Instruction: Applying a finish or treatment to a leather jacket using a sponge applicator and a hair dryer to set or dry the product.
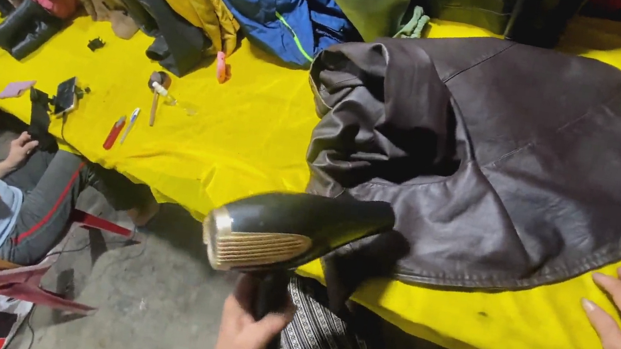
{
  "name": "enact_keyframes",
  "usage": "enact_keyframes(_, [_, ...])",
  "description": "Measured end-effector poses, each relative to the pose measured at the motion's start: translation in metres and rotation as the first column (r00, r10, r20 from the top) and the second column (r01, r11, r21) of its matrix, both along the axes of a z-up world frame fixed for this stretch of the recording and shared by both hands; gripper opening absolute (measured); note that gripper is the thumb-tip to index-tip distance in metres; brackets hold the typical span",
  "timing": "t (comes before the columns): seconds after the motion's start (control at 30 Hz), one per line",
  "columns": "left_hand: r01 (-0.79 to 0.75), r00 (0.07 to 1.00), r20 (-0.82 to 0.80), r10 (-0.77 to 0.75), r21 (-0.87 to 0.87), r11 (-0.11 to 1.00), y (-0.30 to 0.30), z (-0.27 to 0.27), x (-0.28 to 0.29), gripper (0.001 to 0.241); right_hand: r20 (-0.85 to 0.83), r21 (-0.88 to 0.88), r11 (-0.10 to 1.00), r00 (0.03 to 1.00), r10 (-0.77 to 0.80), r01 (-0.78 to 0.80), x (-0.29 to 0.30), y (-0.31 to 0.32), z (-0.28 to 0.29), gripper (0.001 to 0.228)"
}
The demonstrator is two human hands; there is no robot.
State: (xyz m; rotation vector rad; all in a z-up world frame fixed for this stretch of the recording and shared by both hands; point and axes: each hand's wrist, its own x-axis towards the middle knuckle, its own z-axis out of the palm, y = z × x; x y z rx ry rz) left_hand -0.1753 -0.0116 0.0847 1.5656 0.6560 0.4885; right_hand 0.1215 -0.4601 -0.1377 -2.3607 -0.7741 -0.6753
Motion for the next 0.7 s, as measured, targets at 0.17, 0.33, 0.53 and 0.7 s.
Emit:
enact_keyframes(0.17, [0.130, 0.991, 0.026, -0.132, 0.049, 0.990, -0.022, 0.013, 0.034, 0.045, 0.029, -0.055, 0.986, 0.987, 0.159, -0.158, -0.015, 0.082, 0.092, 0.051])
enact_keyframes(0.33, [0.196, 0.960, 0.202, -0.194, 0.012, 0.981, -0.038, 0.030, 0.065, 0.035, 0.001, -0.299, 0.819, 0.858, 0.514, -0.490, -0.004, 0.176, 0.107, 0.056])
enact_keyframes(0.53, [0.176, 0.922, 0.366, -0.128, -0.101, 0.979, -0.022, 0.016, 0.039, 0.049, -0.499, -0.389, 0.827, 0.848, 0.180, -0.405, -0.031, 0.258, 0.231, 0.025])
enact_keyframes(0.7, [0.036, 0.964, 0.265, -0.011, -0.092, 0.995, -0.017, 0.006, 0.016, 0.056, -0.510, -0.474, 0.580, 0.743, 0.433, -0.663, -0.030, 0.277, 0.229, 0.043])
